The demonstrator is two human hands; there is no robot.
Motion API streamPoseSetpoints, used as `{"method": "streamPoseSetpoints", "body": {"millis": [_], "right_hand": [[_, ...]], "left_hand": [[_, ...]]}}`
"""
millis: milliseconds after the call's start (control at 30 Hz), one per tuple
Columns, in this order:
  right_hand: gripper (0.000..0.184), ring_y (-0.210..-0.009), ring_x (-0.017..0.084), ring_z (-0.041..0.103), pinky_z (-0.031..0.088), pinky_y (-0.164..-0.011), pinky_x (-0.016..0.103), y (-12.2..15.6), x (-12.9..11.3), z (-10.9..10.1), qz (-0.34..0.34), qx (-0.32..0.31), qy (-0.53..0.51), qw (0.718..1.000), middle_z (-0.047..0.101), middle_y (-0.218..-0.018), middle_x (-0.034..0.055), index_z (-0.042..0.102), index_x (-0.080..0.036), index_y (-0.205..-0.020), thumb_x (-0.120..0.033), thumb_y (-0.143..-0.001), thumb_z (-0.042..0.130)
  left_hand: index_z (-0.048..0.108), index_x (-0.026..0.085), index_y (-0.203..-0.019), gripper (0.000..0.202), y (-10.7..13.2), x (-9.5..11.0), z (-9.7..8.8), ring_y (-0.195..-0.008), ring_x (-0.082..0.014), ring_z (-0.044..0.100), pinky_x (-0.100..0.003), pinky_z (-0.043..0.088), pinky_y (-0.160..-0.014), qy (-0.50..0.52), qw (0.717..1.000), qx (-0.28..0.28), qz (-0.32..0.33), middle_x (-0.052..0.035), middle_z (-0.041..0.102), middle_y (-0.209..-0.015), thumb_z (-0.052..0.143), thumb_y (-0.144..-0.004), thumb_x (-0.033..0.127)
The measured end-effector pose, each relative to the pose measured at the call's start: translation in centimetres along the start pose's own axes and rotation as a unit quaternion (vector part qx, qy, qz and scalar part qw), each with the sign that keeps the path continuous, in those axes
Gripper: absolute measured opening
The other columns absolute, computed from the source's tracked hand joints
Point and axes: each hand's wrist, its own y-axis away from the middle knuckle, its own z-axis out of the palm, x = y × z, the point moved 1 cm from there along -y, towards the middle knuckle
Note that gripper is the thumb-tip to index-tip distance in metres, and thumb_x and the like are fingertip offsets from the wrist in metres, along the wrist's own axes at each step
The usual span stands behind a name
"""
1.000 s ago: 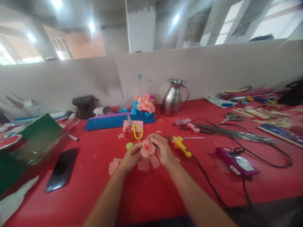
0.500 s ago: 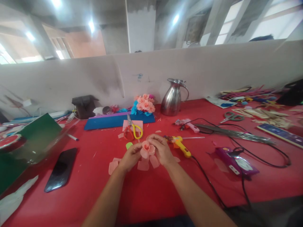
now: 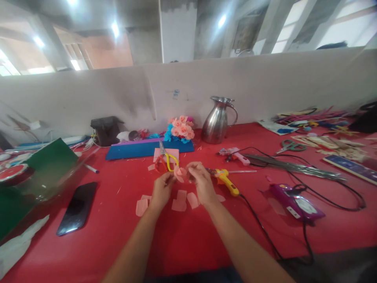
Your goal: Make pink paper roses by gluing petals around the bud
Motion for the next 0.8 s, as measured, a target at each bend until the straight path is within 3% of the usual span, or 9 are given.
{"method": "streamPoseSetpoints", "body": {"millis": [133, 367, 600, 800], "right_hand": [[0.019, -0.063, 0.013, 0.048, 0.038, -0.059, 0.025, 0.0, 0.3, 0.1, 0.019, 0.013, 0.02, 1.0, 0.056, -0.074, -0.0013, 0.057, -0.022, -0.082, -0.038, -0.073, 0.059], [0.016, -0.063, 0.014, 0.047, 0.037, -0.06, 0.027, 0.0, 0.2, -0.2, 0.006, 0.022, 0.057, 0.998, 0.055, -0.069, -0.002, 0.058, -0.022, -0.077, -0.036, -0.071, 0.059], [0.017, -0.066, 0.014, 0.047, 0.035, -0.063, 0.027, 0.0, 0.0, -0.1, -0.007, 0.035, 0.087, 0.996, 0.055, -0.073, -0.0021, 0.055, -0.022, -0.076, -0.036, -0.07, 0.06], [0.015, -0.07, 0.016, 0.049, 0.037, -0.067, 0.028, -0.4, 0.4, -0.2, -0.011, 0.004, 0.097, 0.995, 0.055, -0.07, -0.001, 0.055, -0.021, -0.068, -0.035, -0.071, 0.058]], "left_hand": [[0.068, 0.015, -0.087, 0.02, 0.1, 0.5, 0.3, -0.073, -0.0158, 0.057, -0.026, 0.043, -0.071, 0.001, 0.999, -0.024, 0.026, -0.0048, 0.067, -0.078, 0.053, -0.078, 0.026], [0.069, 0.015, -0.088, 0.021, 0.0, 0.0, 0.4, -0.078, -0.0169, 0.059, -0.027, 0.045, -0.074, 0.023, 0.999, -0.029, 0.016, -0.0062, 0.068, -0.082, 0.054, -0.077, 0.024], [0.072, 0.017, -0.082, 0.018, -0.1, -0.4, 0.0, -0.077, -0.0171, 0.059, -0.028, 0.046, -0.075, -0.001, 0.999, 0.017, 0.037, -0.0062, 0.068, -0.082, 0.058, -0.073, 0.023], [0.073, 0.019, -0.078, 0.014, -0.1, 0.0, -0.2, -0.074, -0.0158, 0.059, -0.026, 0.044, -0.072, 0.001, 0.998, 0.038, 0.053, -0.0049, 0.067, -0.08, 0.06, -0.073, 0.021]]}}
